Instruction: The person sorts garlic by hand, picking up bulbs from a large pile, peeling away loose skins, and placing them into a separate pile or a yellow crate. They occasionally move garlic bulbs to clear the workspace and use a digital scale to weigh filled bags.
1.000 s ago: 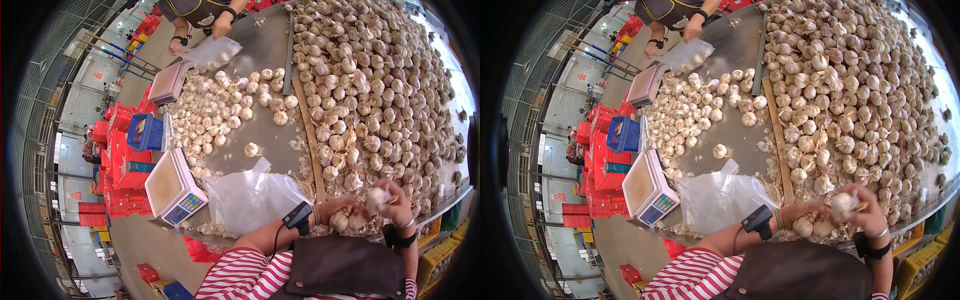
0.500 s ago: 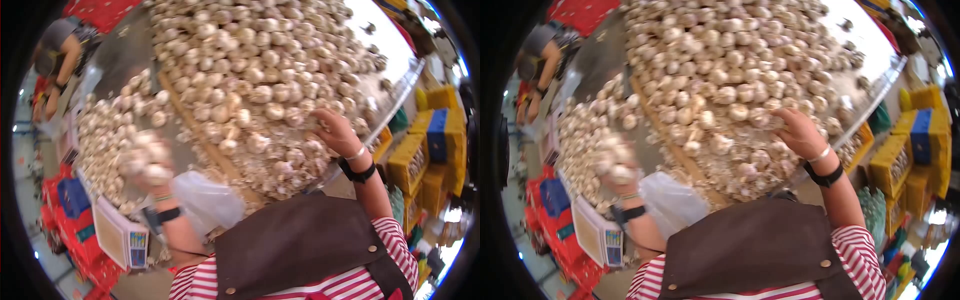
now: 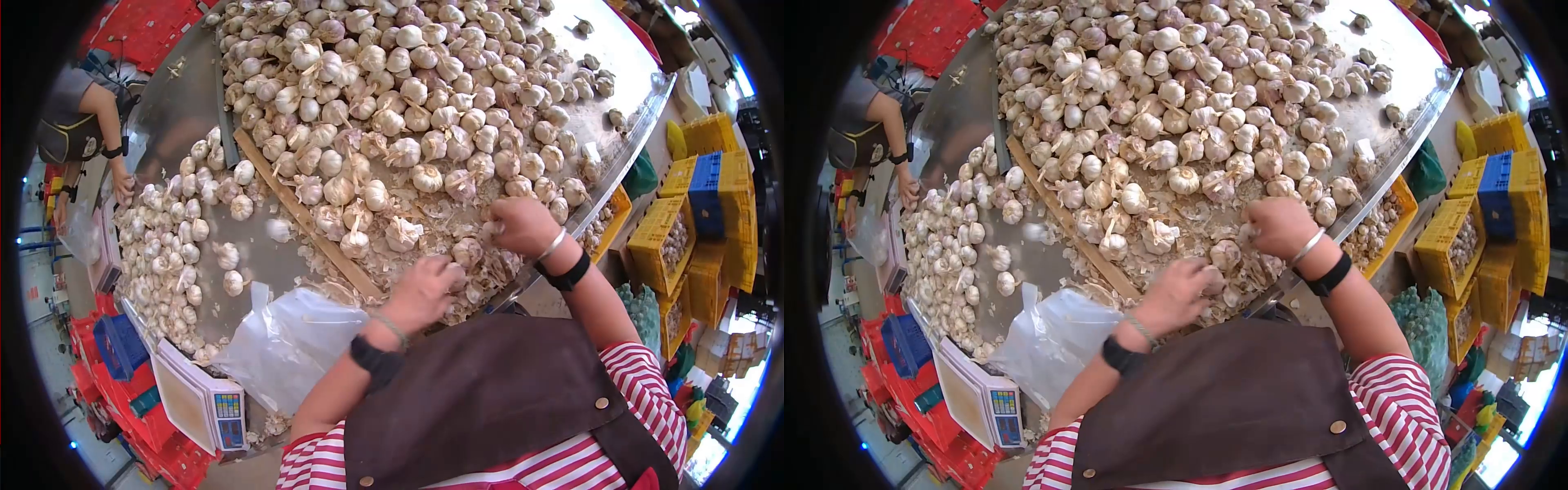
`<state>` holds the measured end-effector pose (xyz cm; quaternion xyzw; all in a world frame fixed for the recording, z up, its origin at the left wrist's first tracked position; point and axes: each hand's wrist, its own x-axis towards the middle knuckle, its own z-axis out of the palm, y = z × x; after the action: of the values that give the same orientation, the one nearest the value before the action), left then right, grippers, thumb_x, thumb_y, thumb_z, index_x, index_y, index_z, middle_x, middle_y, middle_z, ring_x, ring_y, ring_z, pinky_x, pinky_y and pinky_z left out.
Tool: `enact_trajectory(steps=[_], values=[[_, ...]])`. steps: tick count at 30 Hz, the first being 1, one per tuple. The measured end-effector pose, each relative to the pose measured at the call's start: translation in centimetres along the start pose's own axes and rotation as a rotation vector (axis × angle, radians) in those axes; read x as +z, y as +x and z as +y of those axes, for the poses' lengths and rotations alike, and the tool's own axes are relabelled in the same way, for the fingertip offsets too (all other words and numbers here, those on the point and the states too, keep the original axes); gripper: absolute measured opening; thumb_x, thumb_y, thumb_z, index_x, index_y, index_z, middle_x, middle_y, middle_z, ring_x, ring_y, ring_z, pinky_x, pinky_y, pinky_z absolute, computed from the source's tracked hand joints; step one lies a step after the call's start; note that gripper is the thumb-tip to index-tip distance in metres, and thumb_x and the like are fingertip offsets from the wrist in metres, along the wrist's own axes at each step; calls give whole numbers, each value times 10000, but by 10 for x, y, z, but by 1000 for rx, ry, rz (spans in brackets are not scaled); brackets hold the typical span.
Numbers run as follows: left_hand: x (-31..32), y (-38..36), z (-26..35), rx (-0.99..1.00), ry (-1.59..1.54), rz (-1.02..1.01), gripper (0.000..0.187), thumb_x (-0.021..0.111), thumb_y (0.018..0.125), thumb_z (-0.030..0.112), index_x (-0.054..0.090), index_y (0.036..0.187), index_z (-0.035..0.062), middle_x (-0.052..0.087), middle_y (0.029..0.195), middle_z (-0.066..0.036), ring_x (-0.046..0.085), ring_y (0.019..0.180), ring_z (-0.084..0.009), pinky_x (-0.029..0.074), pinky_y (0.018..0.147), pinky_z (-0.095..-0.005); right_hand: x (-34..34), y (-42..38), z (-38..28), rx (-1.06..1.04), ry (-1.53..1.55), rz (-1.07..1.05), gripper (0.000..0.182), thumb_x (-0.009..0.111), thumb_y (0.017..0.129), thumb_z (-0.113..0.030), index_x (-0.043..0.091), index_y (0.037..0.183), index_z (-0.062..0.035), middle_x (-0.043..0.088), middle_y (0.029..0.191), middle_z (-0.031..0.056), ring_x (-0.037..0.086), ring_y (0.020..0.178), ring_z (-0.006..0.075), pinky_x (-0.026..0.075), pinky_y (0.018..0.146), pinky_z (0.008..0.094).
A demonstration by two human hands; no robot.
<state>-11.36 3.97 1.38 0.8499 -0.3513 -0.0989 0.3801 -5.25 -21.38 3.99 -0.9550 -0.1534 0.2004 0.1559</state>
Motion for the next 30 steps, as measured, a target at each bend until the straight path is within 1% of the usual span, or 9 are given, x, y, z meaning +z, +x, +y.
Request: enact_trajectory(steps=[5,10,12,15,16,18,20,23,30], values=[[20,12,-11,-40,-133,-50,401,726,688,57,588,1064,62,618,1044,-128,574,1007,-309,477,835,-398,-39,-14,14,196,1168,-72,386,794,711,-93,621,1049,-27,667,929,24,644,858,136,516,771,280],[-12,0,-12,-368,-556,-163,284,695,802,69,587,1066,64,623,1009,-90,610,953,-217,505,721,-335,-50,-25,-11,-135,1916,76,483,741,788,-331,582,1114,-12,646,1068,110,628,977,143,533,808,284],[-32,-10,-13,-666,-1537,108,214,659,861,153,617,1046,54,621,961,-97,623,883,-192,515,709,-311,-46,-24,-14,-199,2087,169,474,717,805,-365,600,1089,-4,640,1091,124,623,990,142,539,791,288],[-50,-14,-29,-568,-1009,170,233,666,847,158,622,1052,56,616,964,-117,625,883,-218,523,720,-332,-46,3,-2,-232,1545,-50,314,673,850,-291,685,979,-6,665,965,116,638,908,158,535,729,248],[-55,-10,-35,-502,-751,207,243,670,840,161,624,1055,58,614,966,-127,626,883,-231,526,726,-343,-45,-1,-12,265,1290,-222,255,690,835,-242,704,928,-5,669,912,84,638,894,150,528,731,253],[-58,4,-41,-343,-246,279,262,677,825,166,629,1060,60,610,969,-147,629,882,-257,533,737,-364,-10,7,-28,-142,318,8,290,713,792,-245,703,1028,-76,700,888,110,684,784,246,551,700,369],[-55,20,-27,-311,-21,232,347,689,780,148,614,1114,91,577,1058,-196,635,857,-318,539,723,-409,-5,10,-63,5,-105,-276,194,661,758,-146,723,936,-100,693,972,137,681,901,304,552,766,407],[-39,37,-23,-512,364,-245,530,721,726,126,534,1222,136,464,1250,-252,627,917,-394,530,761,-453,21,6,-68,-90,-186,-234,190,649,737,-108,721,908,-64,697,895,156,689,885,303,556,744,399],[-48,26,-40,-362,265,-73,477,674,773,125,512,1222,98,555,1059,-168,652,785,-337,542,689,-401,10,12,-60,3,-89,-295,219,663,709,-153,694,902,-54,690,908,162,678,874,309,543,753,406]])
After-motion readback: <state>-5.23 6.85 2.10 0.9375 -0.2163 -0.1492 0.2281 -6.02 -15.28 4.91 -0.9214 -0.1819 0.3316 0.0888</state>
